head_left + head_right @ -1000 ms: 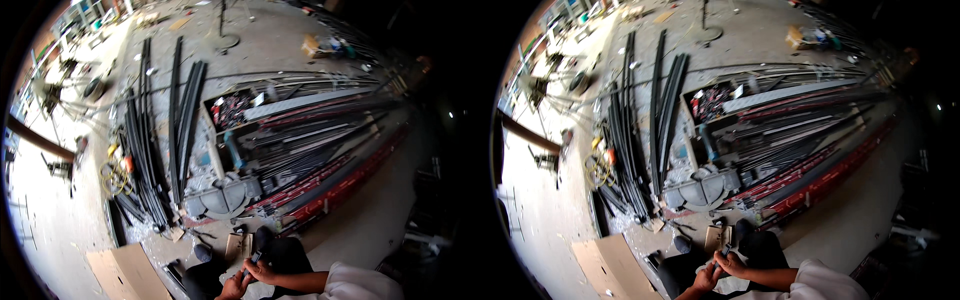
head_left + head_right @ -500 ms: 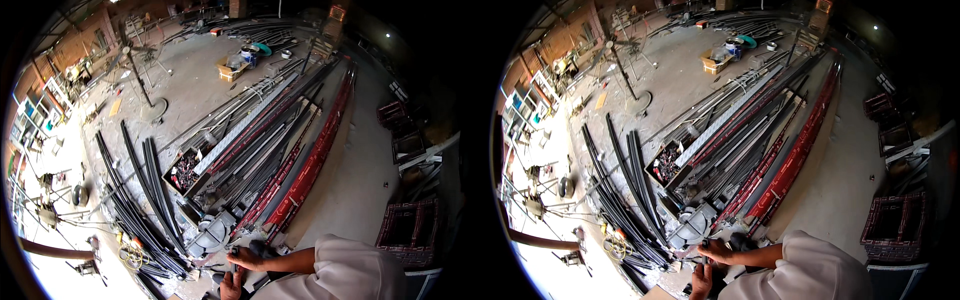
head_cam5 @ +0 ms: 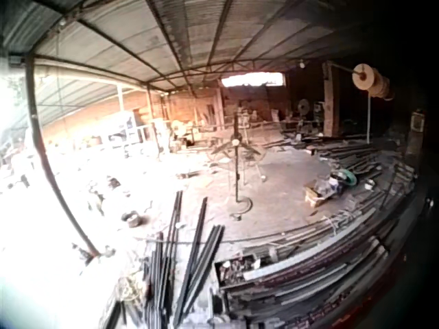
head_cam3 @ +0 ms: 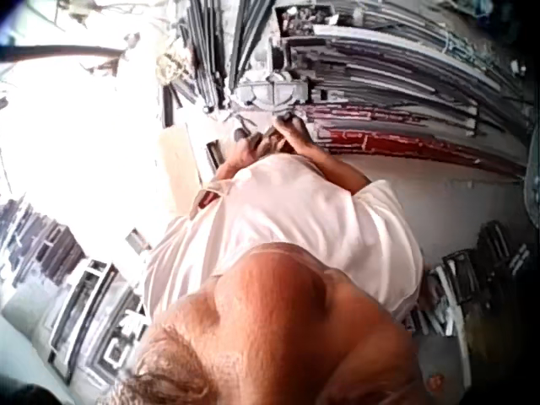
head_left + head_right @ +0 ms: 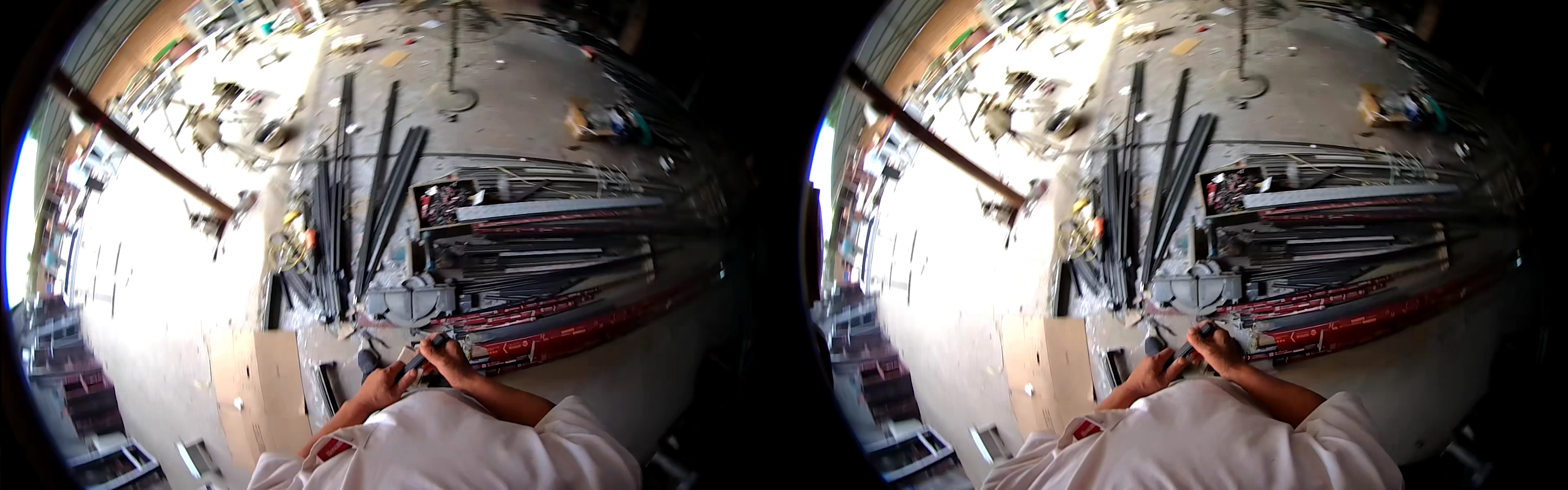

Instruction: The person sits on the floor and handles two black metal profiles, then walks to a miter saw to cut one profile. After cutting, the person walks through the workshop carrying the cut pieces and places them on a workbench.

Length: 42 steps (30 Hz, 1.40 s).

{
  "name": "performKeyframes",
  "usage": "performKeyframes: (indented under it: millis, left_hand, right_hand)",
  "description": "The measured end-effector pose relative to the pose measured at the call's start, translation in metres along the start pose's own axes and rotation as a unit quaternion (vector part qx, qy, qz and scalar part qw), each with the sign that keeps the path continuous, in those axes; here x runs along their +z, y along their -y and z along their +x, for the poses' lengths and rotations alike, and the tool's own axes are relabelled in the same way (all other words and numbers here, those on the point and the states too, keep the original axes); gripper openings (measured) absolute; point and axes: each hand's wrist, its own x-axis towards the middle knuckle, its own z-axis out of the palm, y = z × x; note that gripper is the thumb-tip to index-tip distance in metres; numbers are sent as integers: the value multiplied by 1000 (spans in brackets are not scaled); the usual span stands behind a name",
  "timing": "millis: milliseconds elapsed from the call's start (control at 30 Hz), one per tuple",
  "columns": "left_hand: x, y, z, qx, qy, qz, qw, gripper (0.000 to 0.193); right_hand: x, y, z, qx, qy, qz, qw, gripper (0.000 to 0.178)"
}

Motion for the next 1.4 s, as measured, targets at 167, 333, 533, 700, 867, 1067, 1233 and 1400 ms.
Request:
performKeyframes:
  millis: [167, 333, 533, 700, 867, 1067, 1233, 1400]
  left_hand:
    - [2, 27, -48, -16, -97, -37, 994, 45]
    - [-8, 62, -86, -61, -126, -95, 985, 49]
    - [-47, 124, -116, -97, -130, -249, 955, 47]
    - [-104, 184, -153, -114, -163, -346, 917, 40]
    - [-168, 228, -213, -134, -258, -429, 855, 31]
    - [-217, 255, -272, -128, -413, -428, 794, 31]
    - [-232, 260, -296, -114, -495, -477, 717, 33]
    - [-259, 289, -297, -111, -539, -443, 708, 32]
  right_hand:
    - [44, 9, 5, 40, 100, 39, 993, 34]
    - [91, 14, 20, 85, 175, -10, 981, 36]
    - [177, 25, 47, 99, 189, 15, 977, 28]
    - [271, 33, 84, 96, 226, -15, 969, 29]
    - [390, 61, 119, 50, 343, -53, 937, 25]
    - [505, 86, 134, 42, 428, -17, 903, 32]
    - [567, 110, 141, 56, 518, -15, 853, 37]
    - [614, 117, 166, 21, 547, -50, 835, 28]
